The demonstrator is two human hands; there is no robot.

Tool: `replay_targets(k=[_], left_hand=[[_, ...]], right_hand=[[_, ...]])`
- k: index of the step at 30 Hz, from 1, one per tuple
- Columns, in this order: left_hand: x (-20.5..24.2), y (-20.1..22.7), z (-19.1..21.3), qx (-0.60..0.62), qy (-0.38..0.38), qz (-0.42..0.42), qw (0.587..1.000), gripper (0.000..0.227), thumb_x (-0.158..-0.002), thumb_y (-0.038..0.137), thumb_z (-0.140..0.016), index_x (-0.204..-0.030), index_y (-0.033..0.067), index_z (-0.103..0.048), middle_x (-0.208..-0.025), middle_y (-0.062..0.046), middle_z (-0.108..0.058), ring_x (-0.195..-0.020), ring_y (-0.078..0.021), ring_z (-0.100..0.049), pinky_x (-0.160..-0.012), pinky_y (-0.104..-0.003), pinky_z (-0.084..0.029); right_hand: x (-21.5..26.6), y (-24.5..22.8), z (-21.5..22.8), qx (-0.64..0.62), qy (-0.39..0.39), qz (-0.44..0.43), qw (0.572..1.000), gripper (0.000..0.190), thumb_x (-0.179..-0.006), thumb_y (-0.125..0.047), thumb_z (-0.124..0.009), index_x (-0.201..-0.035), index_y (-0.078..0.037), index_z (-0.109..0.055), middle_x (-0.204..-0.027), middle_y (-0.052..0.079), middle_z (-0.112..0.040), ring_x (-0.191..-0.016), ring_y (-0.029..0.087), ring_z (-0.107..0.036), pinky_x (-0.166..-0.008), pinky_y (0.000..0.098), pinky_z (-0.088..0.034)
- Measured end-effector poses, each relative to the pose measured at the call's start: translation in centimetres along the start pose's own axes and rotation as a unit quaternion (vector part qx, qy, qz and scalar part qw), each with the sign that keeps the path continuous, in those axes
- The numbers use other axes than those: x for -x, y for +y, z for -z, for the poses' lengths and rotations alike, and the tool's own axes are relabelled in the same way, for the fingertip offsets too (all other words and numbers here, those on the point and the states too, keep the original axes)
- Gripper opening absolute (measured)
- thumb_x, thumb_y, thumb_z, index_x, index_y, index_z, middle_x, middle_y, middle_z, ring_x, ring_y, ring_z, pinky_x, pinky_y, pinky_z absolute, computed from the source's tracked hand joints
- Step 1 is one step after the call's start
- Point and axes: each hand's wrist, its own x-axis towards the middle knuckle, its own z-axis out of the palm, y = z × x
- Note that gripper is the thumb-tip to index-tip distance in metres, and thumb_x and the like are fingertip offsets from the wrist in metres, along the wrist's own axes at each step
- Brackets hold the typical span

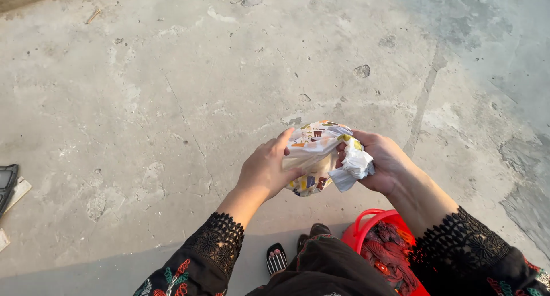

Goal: The recorder is hanging wet clothes on a laundry line using clothespins.

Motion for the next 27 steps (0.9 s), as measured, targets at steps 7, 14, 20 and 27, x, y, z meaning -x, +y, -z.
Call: replay_targets(k=[7,14,20,27], left_hand=[[-12.6,-4.7,6.5,0.04,0.106,-0.003,0.994,0.118,-0.064,0.036,-0.089,-0.159,0.013,-0.023,-0.126,-0.01,-0.067,-0.115,-0.0277,-0.066,-0.089,-0.041,-0.055],[-25.7,-8.7,16.5,0.012,0.119,0.065,0.991,0.102,-0.071,0.044,-0.084,-0.156,0.0267,-0.031,-0.103,-0.005,-0.077,-0.093,-0.0269,-0.074,-0.079,-0.042,-0.058],[-34.0,-12.4,23.8,-0.005,0.148,0.099,0.984,0.089,-0.085,0.035,-0.074,-0.16,0.0377,-0.027,-0.089,-0.006,-0.077,-0.081,-0.0285,-0.074,-0.069,-0.044,-0.057],[-46.3,-21.7,32.6,0.038,0.21,-0.003,0.977,0.059,-0.084,0.034,-0.075,-0.139,0.0405,-0.055,-0.099,-0.003,-0.077,-0.087,-0.0252,-0.077,-0.073,-0.039,-0.059]], right_hand=[[-12.5,-5.8,-12.9,0.049,-0.053,-0.02,0.997,0.026,-0.106,-0.018,-0.049,-0.116,0.004,-0.059,-0.082,0.006,-0.066,-0.068,0.015,-0.065,-0.067,0.0336,-0.058],[-23.5,-12.8,-25.5,0.124,-0.13,-0.057,0.982,0.032,-0.103,-0.014,-0.047,-0.12,0.007,-0.065,-0.085,0.009,-0.07,-0.069,0.016,-0.067,-0.067,0.0354,-0.058],[-32.4,-16.8,-34.4,0.154,-0.136,-0.086,0.975,0.032,-0.104,-0.015,-0.044,-0.12,0.004,-0.063,-0.099,0.01,-0.072,-0.082,0.016,-0.071,-0.076,0.0359,-0.06],[-44.9,-20.4,-43.9,0.166,-0.16,-0.065,0.971,0.029,-0.104,-0.015,-0.047,-0.112,0.008,-0.064,-0.1,0.014,-0.072,-0.086,0.02,-0.071,-0.08,0.0377,-0.06]])
